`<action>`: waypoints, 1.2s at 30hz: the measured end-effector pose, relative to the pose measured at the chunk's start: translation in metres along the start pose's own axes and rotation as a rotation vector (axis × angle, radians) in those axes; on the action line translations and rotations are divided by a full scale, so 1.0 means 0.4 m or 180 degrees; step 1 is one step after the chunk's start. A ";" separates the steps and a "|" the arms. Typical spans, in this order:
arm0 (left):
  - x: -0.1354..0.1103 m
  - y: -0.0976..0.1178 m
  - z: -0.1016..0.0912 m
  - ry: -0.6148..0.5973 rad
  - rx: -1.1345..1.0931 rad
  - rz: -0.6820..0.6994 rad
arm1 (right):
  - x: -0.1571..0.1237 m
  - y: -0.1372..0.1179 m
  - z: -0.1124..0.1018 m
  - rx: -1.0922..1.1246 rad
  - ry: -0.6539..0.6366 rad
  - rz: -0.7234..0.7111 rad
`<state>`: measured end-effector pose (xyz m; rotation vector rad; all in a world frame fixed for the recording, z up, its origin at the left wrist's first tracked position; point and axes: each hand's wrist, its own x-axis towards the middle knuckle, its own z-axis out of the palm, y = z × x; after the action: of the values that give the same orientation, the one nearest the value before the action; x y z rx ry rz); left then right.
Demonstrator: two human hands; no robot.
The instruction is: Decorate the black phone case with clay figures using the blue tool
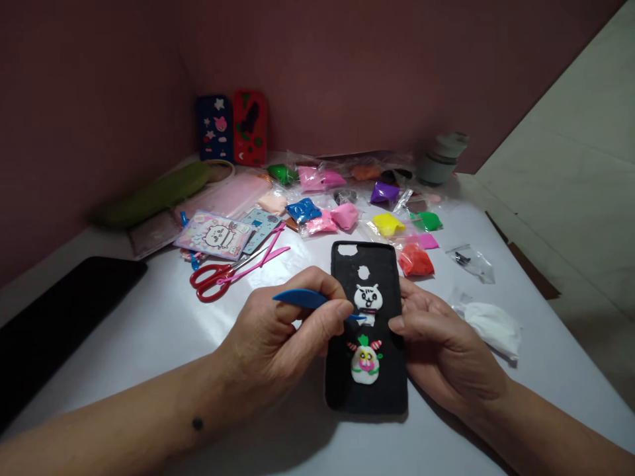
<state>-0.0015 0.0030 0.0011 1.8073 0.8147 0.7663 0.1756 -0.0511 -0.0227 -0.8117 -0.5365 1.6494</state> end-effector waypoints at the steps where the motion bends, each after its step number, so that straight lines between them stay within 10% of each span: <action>1: 0.000 0.000 0.000 0.0017 0.0003 -0.0008 | -0.001 0.000 0.000 0.0018 -0.0016 -0.0003; 36: 0.004 -0.003 -0.005 0.0090 -0.0296 0.0000 | 0.000 0.001 -0.002 -0.0014 -0.0064 -0.0017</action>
<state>-0.0023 0.0056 0.0009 1.7172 0.7850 0.8184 0.1760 -0.0513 -0.0237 -0.7968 -0.5561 1.6537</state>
